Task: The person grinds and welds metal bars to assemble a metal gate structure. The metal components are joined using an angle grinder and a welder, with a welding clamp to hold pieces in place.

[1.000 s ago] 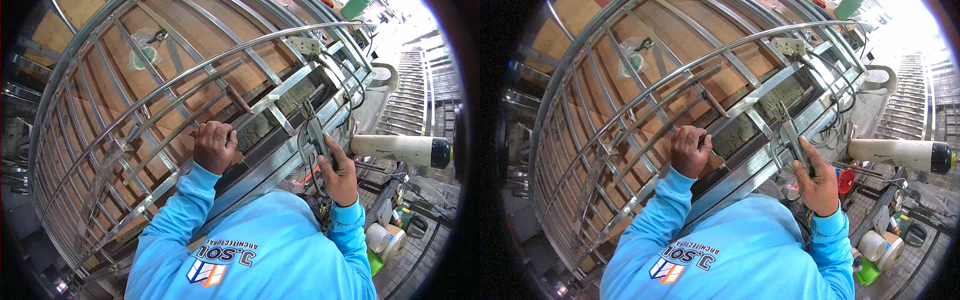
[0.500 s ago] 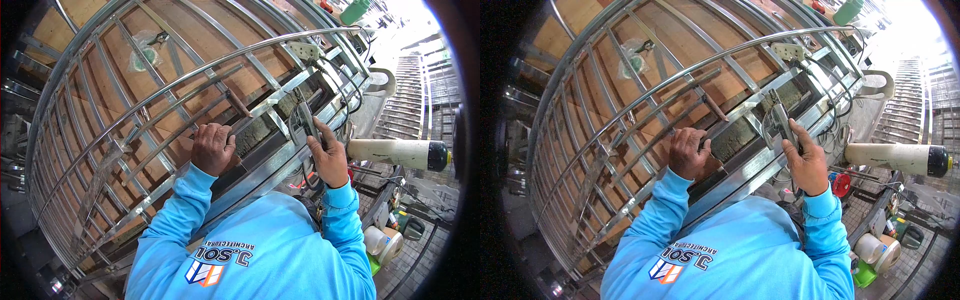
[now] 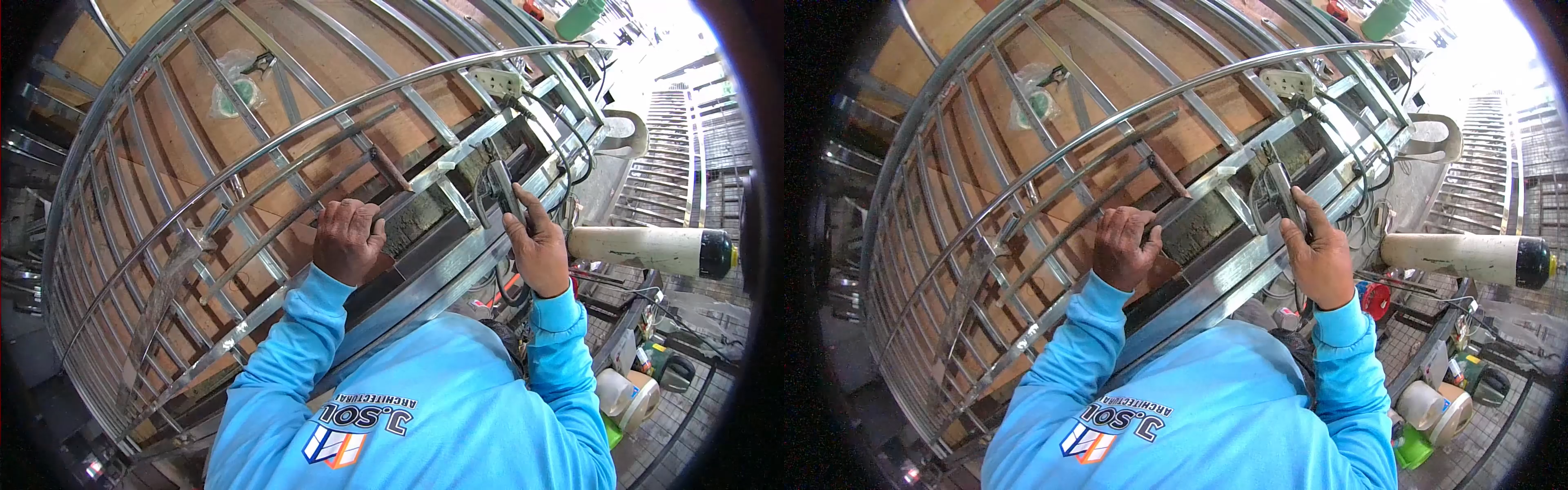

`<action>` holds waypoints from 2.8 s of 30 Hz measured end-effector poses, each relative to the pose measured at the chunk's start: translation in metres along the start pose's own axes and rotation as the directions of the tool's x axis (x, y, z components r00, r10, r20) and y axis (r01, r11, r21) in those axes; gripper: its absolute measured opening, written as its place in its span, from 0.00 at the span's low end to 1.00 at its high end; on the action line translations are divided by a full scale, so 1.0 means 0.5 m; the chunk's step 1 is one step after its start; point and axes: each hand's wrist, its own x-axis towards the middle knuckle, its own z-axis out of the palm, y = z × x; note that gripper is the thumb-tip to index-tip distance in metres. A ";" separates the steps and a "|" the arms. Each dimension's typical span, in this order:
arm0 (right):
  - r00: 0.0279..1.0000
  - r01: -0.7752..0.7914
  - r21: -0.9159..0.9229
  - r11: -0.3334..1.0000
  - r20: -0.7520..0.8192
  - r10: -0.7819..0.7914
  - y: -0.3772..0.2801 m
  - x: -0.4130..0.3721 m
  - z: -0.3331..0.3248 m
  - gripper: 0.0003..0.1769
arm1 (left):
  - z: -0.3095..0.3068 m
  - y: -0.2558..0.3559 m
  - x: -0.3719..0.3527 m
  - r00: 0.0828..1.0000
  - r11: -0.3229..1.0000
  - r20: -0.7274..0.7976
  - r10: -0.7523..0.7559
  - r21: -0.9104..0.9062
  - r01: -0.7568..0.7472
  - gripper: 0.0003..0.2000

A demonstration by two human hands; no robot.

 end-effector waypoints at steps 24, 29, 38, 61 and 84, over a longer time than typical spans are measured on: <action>0.943 0.288 -0.206 0.935 -0.111 -0.314 -0.011 0.038 0.024 0.25 | 0.009 -0.001 -0.003 0.999 1.000 -0.016 -0.029 0.006 0.029 0.15; 0.947 0.279 -0.293 0.915 -0.077 -0.313 0.018 0.037 0.039 0.25 | 0.008 0.002 -0.002 0.999 0.999 -0.012 -0.047 -0.006 0.047 0.13; 0.930 0.337 -0.174 0.925 -0.091 -0.356 0.018 0.039 0.030 0.24 | 0.007 0.003 0.000 0.999 0.999 -0.025 -0.035 -0.012 0.035 0.12; 0.944 0.322 -0.192 0.927 -0.017 -0.331 0.024 0.018 0.036 0.24 | 0.012 0.005 0.005 0.997 1.000 -0.075 -0.012 0.010 0.013 0.11; 0.950 0.304 0.016 0.952 0.066 -0.305 0.047 -0.132 0.112 0.27 | 0.013 0.005 0.000 0.999 0.999 -0.038 -0.031 0.030 0.032 0.12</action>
